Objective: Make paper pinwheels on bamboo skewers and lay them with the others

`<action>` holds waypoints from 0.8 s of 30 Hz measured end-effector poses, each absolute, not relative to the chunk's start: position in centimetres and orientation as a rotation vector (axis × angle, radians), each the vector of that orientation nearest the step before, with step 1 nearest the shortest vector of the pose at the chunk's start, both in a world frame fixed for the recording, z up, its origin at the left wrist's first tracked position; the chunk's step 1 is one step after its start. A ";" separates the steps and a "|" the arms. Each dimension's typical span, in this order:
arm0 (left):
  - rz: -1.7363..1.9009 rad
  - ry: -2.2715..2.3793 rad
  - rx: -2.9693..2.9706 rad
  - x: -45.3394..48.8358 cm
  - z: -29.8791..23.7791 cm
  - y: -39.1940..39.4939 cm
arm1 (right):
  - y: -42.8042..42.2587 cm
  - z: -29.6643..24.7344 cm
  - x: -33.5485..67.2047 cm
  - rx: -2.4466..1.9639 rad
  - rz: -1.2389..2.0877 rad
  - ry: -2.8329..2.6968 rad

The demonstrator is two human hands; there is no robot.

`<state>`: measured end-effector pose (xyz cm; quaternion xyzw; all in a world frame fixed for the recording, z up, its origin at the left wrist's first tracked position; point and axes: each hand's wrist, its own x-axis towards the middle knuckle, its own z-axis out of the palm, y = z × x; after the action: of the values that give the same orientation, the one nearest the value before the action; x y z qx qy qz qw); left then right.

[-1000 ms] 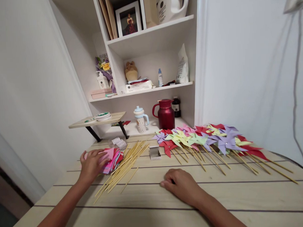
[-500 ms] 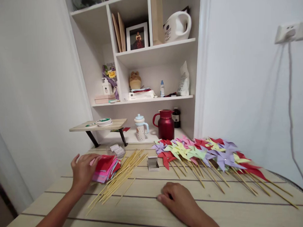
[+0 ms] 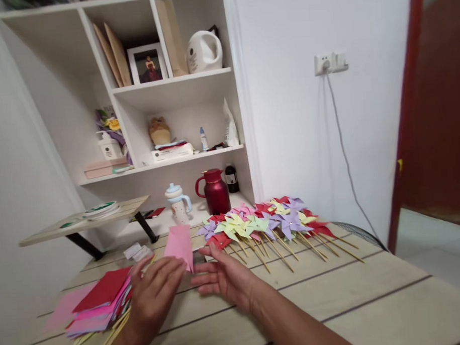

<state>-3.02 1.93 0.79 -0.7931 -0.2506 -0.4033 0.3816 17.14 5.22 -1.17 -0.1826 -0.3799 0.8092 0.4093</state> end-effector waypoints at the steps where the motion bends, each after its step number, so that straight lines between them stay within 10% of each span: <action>1: -1.024 -0.595 -2.054 -2.4 -0.2 2.2 | 5.3 -1.3 17.6 -0.469 2.015 -0.956; 14: -1.037 -0.718 -2.141 -2.0 -3.4 2.2 | 7.2 -3.2 18.7 -0.815 1.535 -0.985; 24: -2.986 -2.070 -1.886 -3.0 -4.6 4.5 | 5.7 -2.1 18.6 -0.604 1.523 -1.088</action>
<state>-2.98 4.47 -4.61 -0.4095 -0.4493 -0.6484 -0.4583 18.60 5.70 -2.06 -0.2557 -0.4604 0.6445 0.5544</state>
